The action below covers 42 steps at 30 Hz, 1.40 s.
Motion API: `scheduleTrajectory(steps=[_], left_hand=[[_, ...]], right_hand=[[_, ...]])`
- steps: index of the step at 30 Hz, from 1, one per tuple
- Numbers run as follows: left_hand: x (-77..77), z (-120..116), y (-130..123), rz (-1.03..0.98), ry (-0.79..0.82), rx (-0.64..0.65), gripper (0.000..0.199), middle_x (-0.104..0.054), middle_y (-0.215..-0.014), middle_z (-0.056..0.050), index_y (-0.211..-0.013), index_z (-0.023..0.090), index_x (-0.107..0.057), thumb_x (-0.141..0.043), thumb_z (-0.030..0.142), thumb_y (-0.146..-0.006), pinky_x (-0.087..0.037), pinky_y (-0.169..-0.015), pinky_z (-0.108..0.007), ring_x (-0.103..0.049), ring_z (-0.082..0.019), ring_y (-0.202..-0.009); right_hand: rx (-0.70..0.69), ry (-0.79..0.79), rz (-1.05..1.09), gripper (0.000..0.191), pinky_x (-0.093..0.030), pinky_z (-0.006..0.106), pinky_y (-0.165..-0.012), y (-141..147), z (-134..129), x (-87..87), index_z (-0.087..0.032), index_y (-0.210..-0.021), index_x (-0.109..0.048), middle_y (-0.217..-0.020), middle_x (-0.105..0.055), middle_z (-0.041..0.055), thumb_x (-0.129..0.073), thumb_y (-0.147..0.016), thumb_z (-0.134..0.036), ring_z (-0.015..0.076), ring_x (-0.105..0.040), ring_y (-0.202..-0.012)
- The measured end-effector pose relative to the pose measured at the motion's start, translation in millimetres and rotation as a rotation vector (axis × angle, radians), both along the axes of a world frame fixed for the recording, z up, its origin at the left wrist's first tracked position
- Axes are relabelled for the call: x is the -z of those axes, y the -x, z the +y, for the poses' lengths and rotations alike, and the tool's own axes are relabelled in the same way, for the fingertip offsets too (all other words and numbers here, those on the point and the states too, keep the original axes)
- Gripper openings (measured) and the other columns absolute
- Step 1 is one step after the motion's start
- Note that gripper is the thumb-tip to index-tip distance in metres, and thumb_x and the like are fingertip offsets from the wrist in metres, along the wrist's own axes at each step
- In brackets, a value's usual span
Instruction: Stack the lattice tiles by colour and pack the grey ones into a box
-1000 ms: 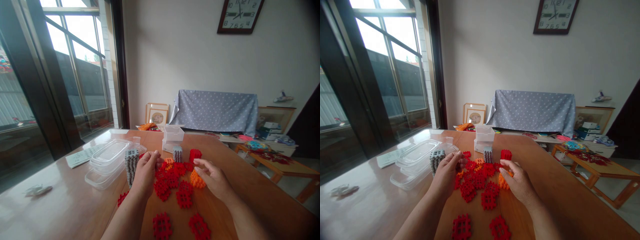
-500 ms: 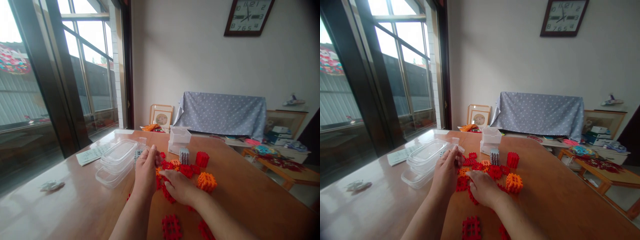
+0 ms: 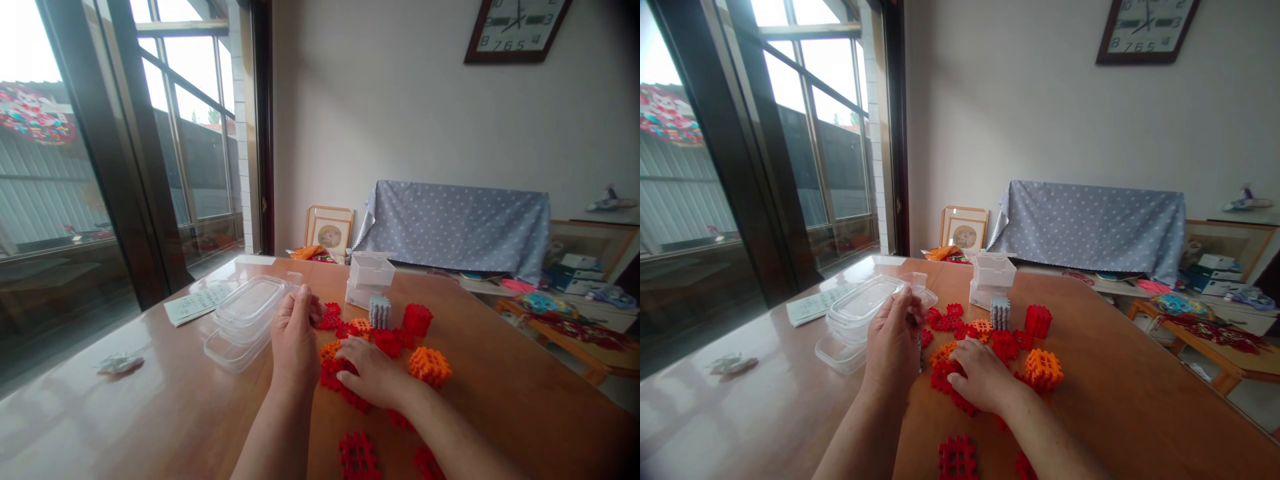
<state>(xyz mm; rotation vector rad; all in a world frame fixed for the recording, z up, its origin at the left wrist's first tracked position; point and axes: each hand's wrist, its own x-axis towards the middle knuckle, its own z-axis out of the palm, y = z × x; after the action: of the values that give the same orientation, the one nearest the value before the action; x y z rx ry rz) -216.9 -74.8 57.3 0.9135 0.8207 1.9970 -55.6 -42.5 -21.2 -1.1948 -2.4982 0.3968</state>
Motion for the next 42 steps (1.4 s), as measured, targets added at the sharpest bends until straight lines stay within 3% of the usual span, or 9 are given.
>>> scheduleTrajectory(steps=[3, 6, 11, 15, 20, 25, 33, 38, 42], left_hand=[[1.0, 0.0, -1.3, -0.009, 0.001, 0.002, 0.032, -0.059, -0.067, 0.001, -0.075, 0.018, -0.061, -0.066, 0.046, -0.088, -0.038, -0.061, -0.022, -0.048, -0.010, -0.062], [2.6, 0.3, -2.0, -0.008, -0.015, 0.015, 0.030, -0.059, -0.068, 0.001, -0.076, 0.018, -0.061, -0.066, 0.045, -0.089, -0.039, -0.062, -0.022, -0.049, -0.011, -0.063], [4.0, 0.1, -2.5, 0.015, -0.005, 0.028, 0.032, -0.058, -0.068, 0.001, -0.076, 0.018, -0.060, -0.063, 0.046, -0.091, -0.038, -0.062, -0.022, -0.048, -0.011, -0.063], [3.9, 0.1, -2.9, 0.037, 0.003, 0.029, 0.033, -0.058, -0.067, 0.001, -0.075, 0.018, -0.061, -0.064, 0.047, -0.090, -0.038, -0.061, -0.022, -0.048, -0.011, -0.062], [3.0, 1.1, -2.6, 0.032, 0.012, 0.017, 0.033, -0.058, -0.067, 0.001, -0.073, 0.018, -0.061, -0.065, 0.046, -0.089, -0.038, -0.061, -0.022, -0.048, -0.011, -0.062], [2.0, -0.6, -4.9, 0.009, 0.027, 0.047, 0.033, -0.058, -0.066, 0.001, -0.073, 0.018, -0.062, -0.068, 0.048, -0.086, -0.039, -0.060, -0.022, -0.049, -0.011, -0.061], [3.8, -0.8, -5.0, 0.029, 0.068, 0.082, 0.035, -0.055, -0.064, 0.001, -0.074, 0.018, -0.061, -0.067, 0.050, -0.087, -0.039, -0.057, -0.021, -0.048, -0.010, -0.059], [3.8, 0.0, -5.8, 0.042, 0.038, 0.053, 0.034, -0.056, -0.065, 0.001, -0.072, 0.018, -0.062, -0.068, 0.048, -0.087, -0.040, -0.059, -0.022, -0.049, -0.011, -0.062], [2.7, -0.6, -7.0, 0.027, 0.043, 0.060, 0.035, -0.057, -0.064, 0.001, -0.072, 0.018, -0.061, -0.068, 0.049, -0.085, -0.039, -0.058, -0.022, -0.049, -0.010, -0.059]], right_hand=[[0.019, 0.003, 0.032, 0.012, -0.045, 0.038, -0.097, -10.5, 0.7, -4.0, -0.022, -0.087, -0.070, -0.110, -0.071, 0.0072, -0.061, -0.087, -0.030, 0.0256, -0.061, -0.109], [0.071, -0.026, 0.043, 0.014, -0.045, 0.032, -0.088, -9.0, 7.2, -6.9, -0.021, -0.080, -0.068, -0.092, -0.071, 0.0047, -0.056, -0.088, -0.022, 0.0214, -0.062, -0.096], [0.100, -0.070, -0.034, 0.021, -0.042, 0.035, -0.092, 17.7, 16.1, -7.4, -0.021, -0.105, -0.070, -0.104, -0.072, 0.0075, -0.058, -0.089, -0.028, 0.0241, -0.060, -0.103], [0.101, -0.082, -0.101, 0.027, -0.041, 0.040, -0.092, 43.5, 18.6, -1.3, -0.021, -0.106, -0.068, -0.108, -0.070, 0.0090, -0.061, -0.087, -0.039, 0.0278, -0.058, -0.105], [0.131, -0.100, -0.097, 0.024, -0.041, 0.042, -0.090, 56.0, 21.5, 12.4, -0.019, -0.105, -0.067, -0.109, -0.066, 0.0115, -0.062, -0.085, -0.033, 0.0298, -0.055, -0.105], [0.162, -0.131, -0.017, 0.028, -0.041, 0.044, -0.095, 53.4, 25.8, 19.4, -0.020, -0.105, -0.065, -0.111, -0.058, 0.0103, -0.068, -0.081, -0.034, 0.0301, -0.053, -0.108], [0.136, -0.090, 0.214, 0.020, -0.047, 0.031, -0.082, 53.6, 32.8, 28.0, -0.021, -0.094, -0.061, -0.106, -0.058, 0.0060, -0.065, -0.076, -0.014, 0.0203, -0.059, -0.092], [0.136, -0.035, 0.220, 0.005, -0.043, 0.025, -0.070, 41.4, 31.3, 16.4, -0.022, -0.084, -0.063, -0.087, -0.065, 0.0010, -0.059, -0.083, -0.018, 0.0154, -0.059, -0.077], [0.227, 0.002, 0.223, 0.023, -0.041, 0.024, -0.068, 21.4, 45.1, 4.1, -0.023, -0.093, -0.067, -0.084, -0.070, 0.0003, -0.045, -0.095, -0.029, 0.0155, -0.062, -0.077]])
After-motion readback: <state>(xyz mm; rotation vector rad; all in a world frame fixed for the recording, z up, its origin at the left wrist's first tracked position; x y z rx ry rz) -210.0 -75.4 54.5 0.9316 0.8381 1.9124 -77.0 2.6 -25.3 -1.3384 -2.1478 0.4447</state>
